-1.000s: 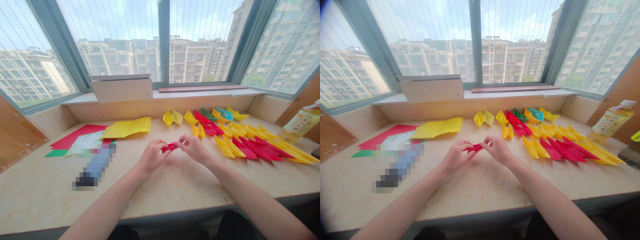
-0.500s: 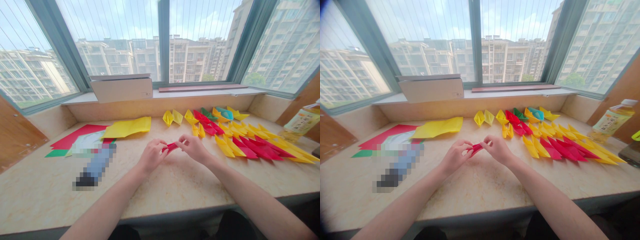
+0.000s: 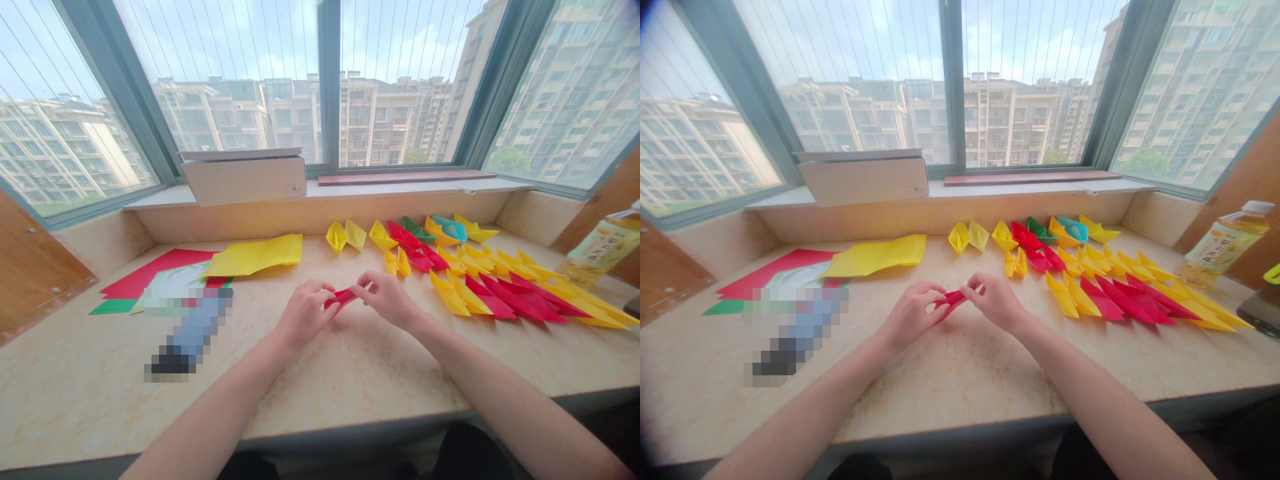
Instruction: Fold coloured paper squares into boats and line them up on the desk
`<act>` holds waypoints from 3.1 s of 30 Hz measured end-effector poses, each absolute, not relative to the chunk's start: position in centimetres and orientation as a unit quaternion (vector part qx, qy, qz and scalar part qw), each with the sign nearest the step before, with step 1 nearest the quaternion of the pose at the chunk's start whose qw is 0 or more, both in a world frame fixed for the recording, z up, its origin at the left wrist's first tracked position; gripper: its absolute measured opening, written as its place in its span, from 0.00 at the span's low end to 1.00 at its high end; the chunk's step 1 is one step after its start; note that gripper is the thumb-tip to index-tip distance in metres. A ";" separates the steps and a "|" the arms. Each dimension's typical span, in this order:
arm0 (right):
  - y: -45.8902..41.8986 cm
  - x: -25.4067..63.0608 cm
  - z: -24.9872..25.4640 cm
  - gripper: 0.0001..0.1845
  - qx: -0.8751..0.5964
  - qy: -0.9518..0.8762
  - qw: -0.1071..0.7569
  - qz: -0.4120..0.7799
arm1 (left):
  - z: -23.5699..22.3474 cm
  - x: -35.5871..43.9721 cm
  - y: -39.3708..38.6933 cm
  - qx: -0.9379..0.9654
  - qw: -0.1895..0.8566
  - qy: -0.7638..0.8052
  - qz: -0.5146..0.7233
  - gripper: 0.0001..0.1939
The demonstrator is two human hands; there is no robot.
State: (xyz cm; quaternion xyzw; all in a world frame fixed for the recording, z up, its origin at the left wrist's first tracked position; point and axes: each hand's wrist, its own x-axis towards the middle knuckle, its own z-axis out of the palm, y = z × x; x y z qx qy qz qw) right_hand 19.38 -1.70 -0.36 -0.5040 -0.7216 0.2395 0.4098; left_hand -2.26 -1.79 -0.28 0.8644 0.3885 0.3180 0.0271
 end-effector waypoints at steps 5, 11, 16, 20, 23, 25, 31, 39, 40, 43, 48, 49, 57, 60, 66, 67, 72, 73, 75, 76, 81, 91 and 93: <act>-1.9 19.3 -0.3 0.12 -0.507 -0.722 0.404 0.243 | -0.2 -2.3 -1.8 0.868 0.014 0.387 0.312 0.06; -2.0 19.2 -0.2 0.11 -0.506 -0.735 0.391 0.226 | -0.2 -2.3 -1.8 0.866 0.029 0.389 0.311 0.09; -1.7 19.5 -0.5 0.11 -0.493 -0.751 0.388 0.203 | -0.1 -2.3 -1.8 0.869 0.036 0.389 0.304 0.08; -1.6 19.7 -0.6 0.11 -0.491 -0.763 0.374 0.191 | 0.0 -2.3 -1.8 0.875 0.043 0.382 0.296 0.08; -1.6 19.7 -0.6 0.10 -0.485 -0.777 0.366 0.164 | 0.0 -2.2 -1.8 0.876 0.041 0.379 0.297 0.09; -1.5 19.8 -0.6 0.09 -0.473 -0.786 0.377 0.127 | 0.0 -2.3 -1.8 0.875 0.037 0.379 0.300 0.09; -1.6 19.8 -0.8 0.06 -0.413 -0.827 0.381 0.017 | -0.3 -2.4 -1.6 0.878 0.030 0.374 0.297 0.09; -2.3 19.3 -0.7 0.06 -0.371 -0.867 0.333 0.001 | -0.7 -2.3 -1.4 0.894 0.019 0.348 0.282 0.10; -2.2 19.3 -0.7 0.05 -0.372 -0.868 0.330 0.000 | -0.7 -2.3 -1.4 0.895 0.017 0.347 0.280 0.10; -2.2 19.4 -0.8 0.03 -0.371 -0.871 0.321 -0.002 | -0.8 -2.2 -1.4 0.896 0.006 0.351 0.271 0.11; -2.3 19.4 -0.7 0.03 -0.365 -0.887 0.282 0.000 | -0.8 -2.2 -1.5 0.898 -0.010 0.361 0.253 0.09; -2.4 19.3 -0.6 0.03 -0.365 -0.889 0.276 -0.002 | -0.8 -2.3 -1.5 0.898 -0.016 0.362 0.250 0.09; -2.3 18.8 -0.5 0.08 -0.374 -0.894 0.244 -0.033 | -0.5 -2.4 -1.8 0.906 -0.086 0.343 0.233 0.13; -2.3 18.7 -0.6 0.08 -0.382 -0.891 0.243 -0.032 | -0.6 -2.3 -1.8 0.909 -0.097 0.329 0.237 0.11; -2.2 18.7 -0.9 0.07 -0.367 -0.900 0.234 -0.027 | -0.8 -2.5 -1.7 0.920 -0.098 0.307 0.221 0.08; -2.1 18.7 -1.0 0.07 -0.356 -0.904 0.235 -0.029 | -0.8 -2.5 -1.7 0.920 -0.099 0.309 0.221 0.08; -1.9 18.7 -1.2 0.07 -0.337 -0.906 0.252 -0.038 | -0.5 -2.5 -1.8 0.913 -0.090 0.329 0.222 0.10; -1.9 18.7 -1.2 0.08 -0.340 -0.905 0.251 -0.041 | -0.5 -2.4 -1.9 0.913 -0.088 0.332 0.222 0.11; -2.1 18.6 -1.1 0.09 -0.347 -0.904 0.246 -0.045 | -0.4 -2.4 -1.9 0.911 -0.081 0.340 0.221 0.11; -2.2 18.5 -1.0 0.10 -0.350 -0.903 0.243 -0.045 | -0.3 -2.3 -2.0 0.909 -0.079 0.344 0.221 0.11; -2.4 18.5 -0.6 0.06 -0.364 -0.901 0.234 -0.029 | -0.1 -2.4 -2.0 0.910 -0.061 0.352 0.212 0.09; -1.8 18.5 -1.5 0.07 -0.344 -0.899 0.273 -0.011 | -0.3 -2.5 -2.1 0.916 -0.055 0.337 0.211 0.09; -1.7 18.5 -1.5 0.07 -0.336 -0.899 0.282 -0.008 | -0.3 -2.5 -2.1 0.917 -0.052 0.335 0.212 0.09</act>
